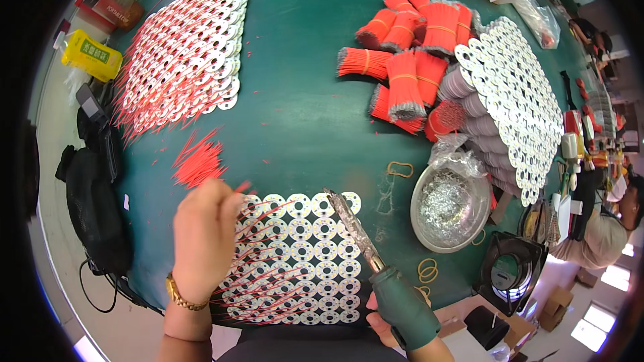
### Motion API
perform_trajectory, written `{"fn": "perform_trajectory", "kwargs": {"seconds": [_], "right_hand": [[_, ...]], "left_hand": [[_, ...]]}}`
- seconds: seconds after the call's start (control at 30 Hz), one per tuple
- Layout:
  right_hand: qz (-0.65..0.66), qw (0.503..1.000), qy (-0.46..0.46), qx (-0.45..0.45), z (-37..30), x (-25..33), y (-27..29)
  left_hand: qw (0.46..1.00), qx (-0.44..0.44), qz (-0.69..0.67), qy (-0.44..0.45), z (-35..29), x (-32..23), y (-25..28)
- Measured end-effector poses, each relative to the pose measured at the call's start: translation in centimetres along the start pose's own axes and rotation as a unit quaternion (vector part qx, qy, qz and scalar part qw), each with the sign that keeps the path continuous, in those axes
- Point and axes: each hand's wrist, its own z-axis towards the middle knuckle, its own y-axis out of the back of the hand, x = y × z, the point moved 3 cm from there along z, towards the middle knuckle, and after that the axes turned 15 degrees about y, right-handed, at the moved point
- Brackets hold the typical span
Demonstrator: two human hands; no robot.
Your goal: The person solders individual red wires onto a grid of circular electronic components. This is done using a soldering iron and solder wire.
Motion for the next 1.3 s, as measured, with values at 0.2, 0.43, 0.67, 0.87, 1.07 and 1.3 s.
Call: {"fn": "perform_trajectory", "kwargs": {"seconds": [0.2, 0.43, 0.67, 0.87, 1.07, 1.3], "right_hand": [[-0.023, 0.998, -0.037, -0.034, -0.2, -0.9, -0.4], [-0.179, 0.982, 0.011, 0.054, -1.9, -2.2, 0.0], [-0.253, 0.956, 0.118, 0.090, 0.1, -0.7, 0.0], [-0.254, 0.956, 0.134, 0.060, 0.4, -0.8, -0.3], [-0.240, 0.963, 0.110, 0.050, 1.5, 0.6, -0.3], [-0.226, 0.969, 0.094, 0.037, 1.5, 0.4, -0.3]], "left_hand": [[0.982, 0.022, -0.185, -0.030, -1.5, -1.6, -2.3], [0.995, -0.008, -0.079, -0.066, -1.6, -2.0, -4.3], [0.994, -0.009, -0.077, -0.072, -1.7, -2.0, -4.3], [0.994, 0.001, -0.081, -0.076, -1.8, -1.8, -4.3], [0.993, -0.008, -0.072, -0.092, -1.8, -1.7, -4.4], [0.993, -0.015, -0.071, -0.095, -1.7, -1.8, -4.4]]}}
